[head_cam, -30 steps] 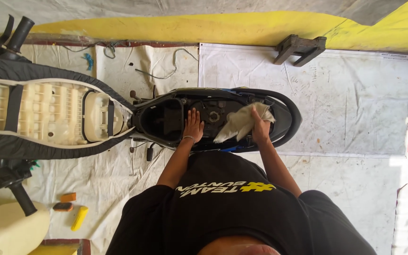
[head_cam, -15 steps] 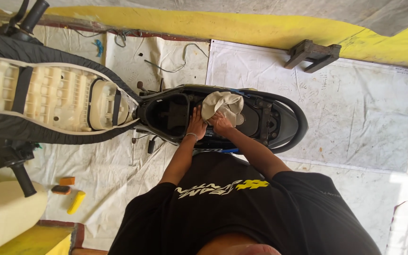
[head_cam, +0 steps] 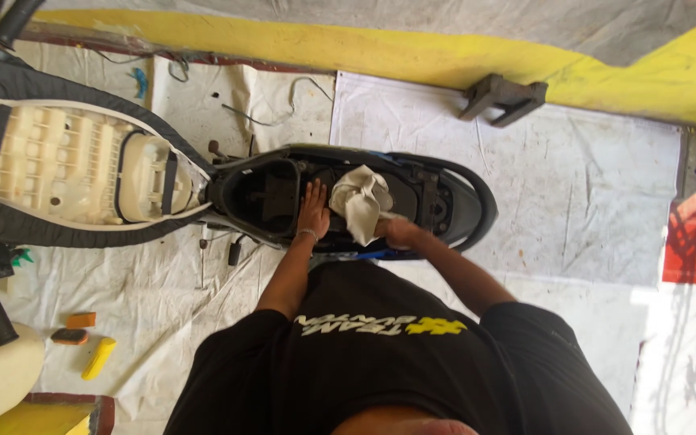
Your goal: The person cleans the exposed engine area of a motorcycle using a white cloth. They wipe various parts of the engine and surrounding components while standing in a workshop.
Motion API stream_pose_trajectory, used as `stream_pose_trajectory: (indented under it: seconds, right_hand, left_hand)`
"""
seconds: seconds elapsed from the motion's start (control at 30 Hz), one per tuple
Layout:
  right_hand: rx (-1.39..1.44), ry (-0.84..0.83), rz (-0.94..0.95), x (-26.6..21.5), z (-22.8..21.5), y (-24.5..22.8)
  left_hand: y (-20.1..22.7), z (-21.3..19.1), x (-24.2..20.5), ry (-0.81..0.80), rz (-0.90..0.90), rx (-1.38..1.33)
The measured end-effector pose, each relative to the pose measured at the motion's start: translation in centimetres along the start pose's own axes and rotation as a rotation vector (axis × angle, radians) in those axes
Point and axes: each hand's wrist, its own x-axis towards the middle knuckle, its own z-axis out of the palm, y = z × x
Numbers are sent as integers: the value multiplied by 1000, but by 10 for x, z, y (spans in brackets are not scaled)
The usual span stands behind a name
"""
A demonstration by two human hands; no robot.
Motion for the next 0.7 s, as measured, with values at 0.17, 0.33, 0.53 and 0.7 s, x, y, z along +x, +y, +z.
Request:
stream_pose_trajectory:
  seconds: [0.17, 0.33, 0.53, 0.7]
  right_hand:
    - [65, -21, 266, -49, -69, 16]
    - [446, 80, 566, -92, -111, 36]
    - [899, 752, 543, -74, -68, 86]
    - [291, 1269, 806, 29, 10, 87]
  left_hand:
    - [-3, -1, 8, -37, -30, 53]
    - [3, -3, 3, -36, -30, 63]
    - [7, -7, 5, -107, -81, 70]
    - [-3, 0, 6, -61, -29, 68]
